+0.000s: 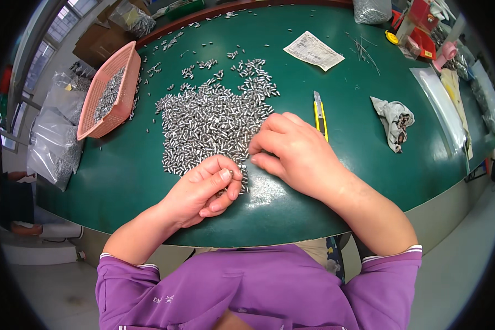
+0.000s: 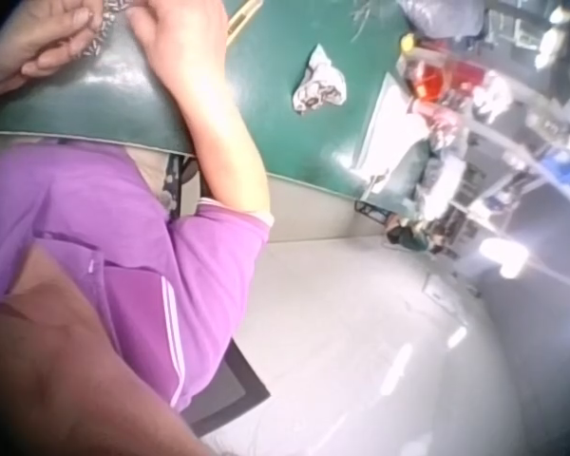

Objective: Sorting or inspecting small silver components on a green workbench by hand.

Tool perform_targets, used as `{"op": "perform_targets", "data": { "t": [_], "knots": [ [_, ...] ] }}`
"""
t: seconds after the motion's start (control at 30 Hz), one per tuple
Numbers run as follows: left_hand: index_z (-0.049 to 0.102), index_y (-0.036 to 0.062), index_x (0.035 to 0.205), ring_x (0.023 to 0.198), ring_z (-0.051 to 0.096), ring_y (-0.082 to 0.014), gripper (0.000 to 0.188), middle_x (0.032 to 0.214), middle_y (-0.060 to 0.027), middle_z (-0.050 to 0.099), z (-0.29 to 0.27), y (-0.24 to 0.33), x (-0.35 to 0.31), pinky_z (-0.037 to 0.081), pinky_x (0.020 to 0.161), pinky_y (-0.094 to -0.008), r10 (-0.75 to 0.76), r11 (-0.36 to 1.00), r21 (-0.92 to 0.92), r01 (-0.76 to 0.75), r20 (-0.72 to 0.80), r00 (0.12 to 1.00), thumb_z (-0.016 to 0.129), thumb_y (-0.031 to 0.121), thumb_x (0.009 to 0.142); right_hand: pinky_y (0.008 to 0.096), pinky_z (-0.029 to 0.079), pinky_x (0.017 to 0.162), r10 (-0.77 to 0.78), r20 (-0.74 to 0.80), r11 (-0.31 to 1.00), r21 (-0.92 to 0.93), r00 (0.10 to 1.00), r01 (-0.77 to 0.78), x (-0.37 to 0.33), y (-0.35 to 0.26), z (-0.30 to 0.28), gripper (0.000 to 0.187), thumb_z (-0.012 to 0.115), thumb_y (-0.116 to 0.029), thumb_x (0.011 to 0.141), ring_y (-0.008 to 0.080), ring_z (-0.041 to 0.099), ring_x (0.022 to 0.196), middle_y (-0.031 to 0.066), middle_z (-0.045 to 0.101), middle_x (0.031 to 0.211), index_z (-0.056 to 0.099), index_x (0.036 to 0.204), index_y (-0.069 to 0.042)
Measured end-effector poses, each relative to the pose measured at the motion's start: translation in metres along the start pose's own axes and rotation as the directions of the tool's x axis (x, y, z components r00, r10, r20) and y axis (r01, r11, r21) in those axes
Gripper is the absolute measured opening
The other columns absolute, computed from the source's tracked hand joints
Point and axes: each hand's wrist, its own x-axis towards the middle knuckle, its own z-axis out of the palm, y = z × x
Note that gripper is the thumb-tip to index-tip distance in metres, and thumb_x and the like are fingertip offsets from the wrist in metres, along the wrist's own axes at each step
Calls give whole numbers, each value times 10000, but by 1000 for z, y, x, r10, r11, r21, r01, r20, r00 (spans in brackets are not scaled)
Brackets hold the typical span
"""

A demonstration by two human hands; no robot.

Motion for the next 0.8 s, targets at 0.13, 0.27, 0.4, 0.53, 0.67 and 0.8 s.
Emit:
{"op": "perform_targets", "data": {
  "t": [0.13,0.27,0.4,0.53,0.67,0.8],
  "knots": [
    [524,70,1064,499,377,-51,171,831,-63,554,1,0,0,279,376,-162,2,1000,-7,-2,-10,1000,423,202,1022,390,475,734,27,60,998,-59,998,-23,-5,5,6,120,709,-128,744,264,553,845,45,561,859,642,841,-104],
    [519,56,1085,502,384,-70,208,844,-73,555,0,1,-1,289,385,-168,5,1000,-5,-5,4,1000,403,217,1024,397,473,731,7,59,995,-100,998,-1,-4,0,6,116,703,-122,749,271,553,847,51,561,857,640,844,-100],
    [508,54,1106,515,402,-77,230,864,-79,557,1,-1,-1,302,400,-169,48,997,-55,-48,0,999,401,239,1023,380,471,749,4,2,996,89,1000,-5,-1,-2,6,111,700,-125,764,268,557,866,49,571,869,640,853,-97],
    [497,64,1100,529,415,-63,188,871,-64,559,0,-3,1,308,409,-169,57,998,2,-57,-6,998,452,223,1009,345,460,760,-107,-55,974,196,993,116,3,-8,5,116,721,-93,753,227,569,858,33,581,870,660,852,-99],
    [499,72,1068,530,411,-49,148,843,-51,559,2,-3,1,304,400,-170,27,997,72,-24,-40,999,496,199,993,340,467,762,-164,-57,956,235,985,173,3,-10,5,151,716,-66,748,222,577,862,38,588,876,681,890,-103],
    [507,74,1054,529,414,-55,130,828,-58,559,1,-2,1,302,395,-171,32,999,44,-31,-36,999,476,187,998,362,476,784,-86,-104,992,79,991,94,2,-3,3,178,695,-52,758,248,585,901,60,592,916,666,930,-89]
  ]
}}
